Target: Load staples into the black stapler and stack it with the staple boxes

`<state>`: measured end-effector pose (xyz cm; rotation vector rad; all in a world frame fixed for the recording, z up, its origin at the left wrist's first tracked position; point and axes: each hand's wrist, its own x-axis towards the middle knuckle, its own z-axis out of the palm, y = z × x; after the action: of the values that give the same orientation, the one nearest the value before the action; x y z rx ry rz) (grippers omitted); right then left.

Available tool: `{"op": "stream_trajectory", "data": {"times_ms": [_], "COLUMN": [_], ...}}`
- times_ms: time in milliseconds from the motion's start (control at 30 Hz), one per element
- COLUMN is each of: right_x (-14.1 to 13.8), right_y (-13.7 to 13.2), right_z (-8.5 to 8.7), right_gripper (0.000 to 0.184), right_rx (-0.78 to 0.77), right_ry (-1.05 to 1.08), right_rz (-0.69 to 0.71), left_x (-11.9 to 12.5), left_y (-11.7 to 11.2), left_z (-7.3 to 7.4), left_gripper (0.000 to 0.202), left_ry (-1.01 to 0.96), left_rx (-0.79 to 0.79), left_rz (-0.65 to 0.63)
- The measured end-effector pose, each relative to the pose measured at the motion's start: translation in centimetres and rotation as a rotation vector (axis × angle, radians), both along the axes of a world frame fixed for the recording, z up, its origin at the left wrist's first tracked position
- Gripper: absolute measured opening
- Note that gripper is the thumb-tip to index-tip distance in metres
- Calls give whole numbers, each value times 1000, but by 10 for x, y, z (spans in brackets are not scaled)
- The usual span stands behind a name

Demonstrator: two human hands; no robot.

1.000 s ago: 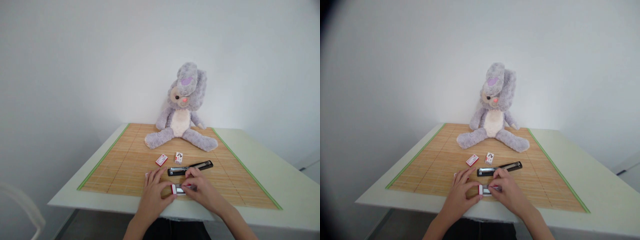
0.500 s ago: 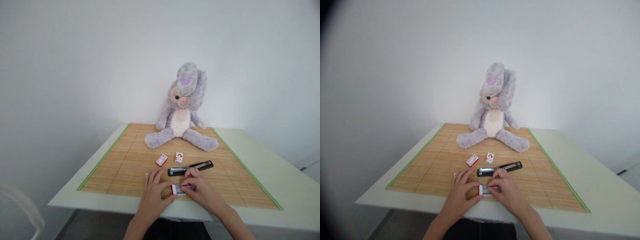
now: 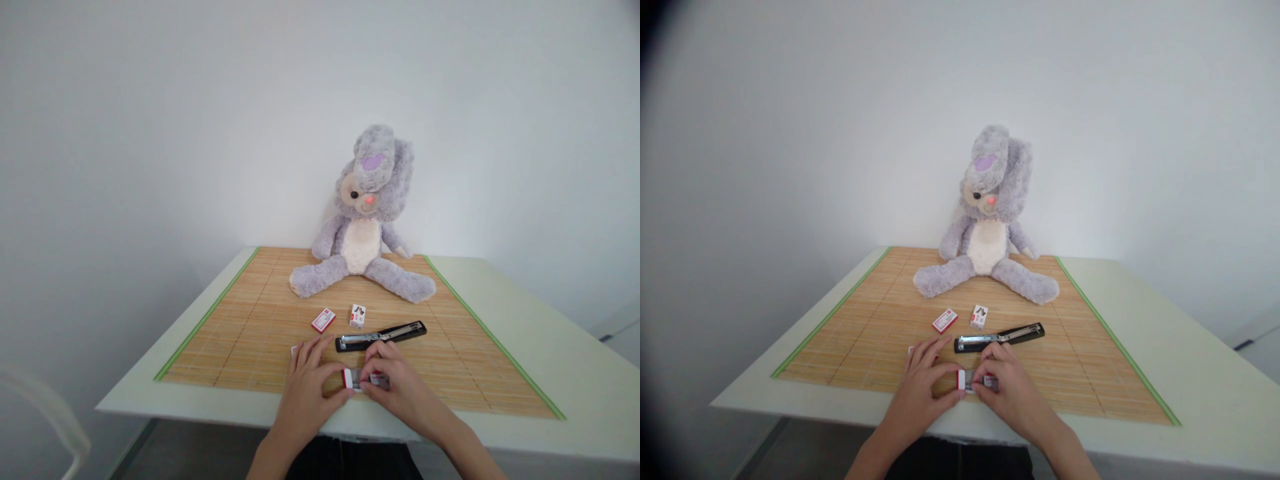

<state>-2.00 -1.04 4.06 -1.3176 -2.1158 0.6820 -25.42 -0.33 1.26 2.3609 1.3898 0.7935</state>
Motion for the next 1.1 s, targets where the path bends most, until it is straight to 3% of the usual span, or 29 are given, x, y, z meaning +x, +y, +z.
{"op": "stream_trajectory", "data": {"times_ms": [233,600,767,933,1100], "right_x": [1,0,13,42,58], "right_y": [3,-2,-3,-6,-11], "right_z": [7,22,16,3,-5], "right_gripper": [6,15,7,37,30], "right_rx": [-38,25,55,6,-68], "right_ry": [-45,-164,-137,-108,-130], "right_rz": [58,107,34,-29,-89], "left_x": [-1,-2,-1,-1,-1], "left_y": [1,0,1,-1,-1], "left_z": [0,2,3,3,2], "left_gripper": [32,31,31,31,30], "left_ry": [9,8,7,15,33], "left_rx": [6,-16,-27,-31,-25], "left_rz": [-1,-6,-6,1,-5]}}
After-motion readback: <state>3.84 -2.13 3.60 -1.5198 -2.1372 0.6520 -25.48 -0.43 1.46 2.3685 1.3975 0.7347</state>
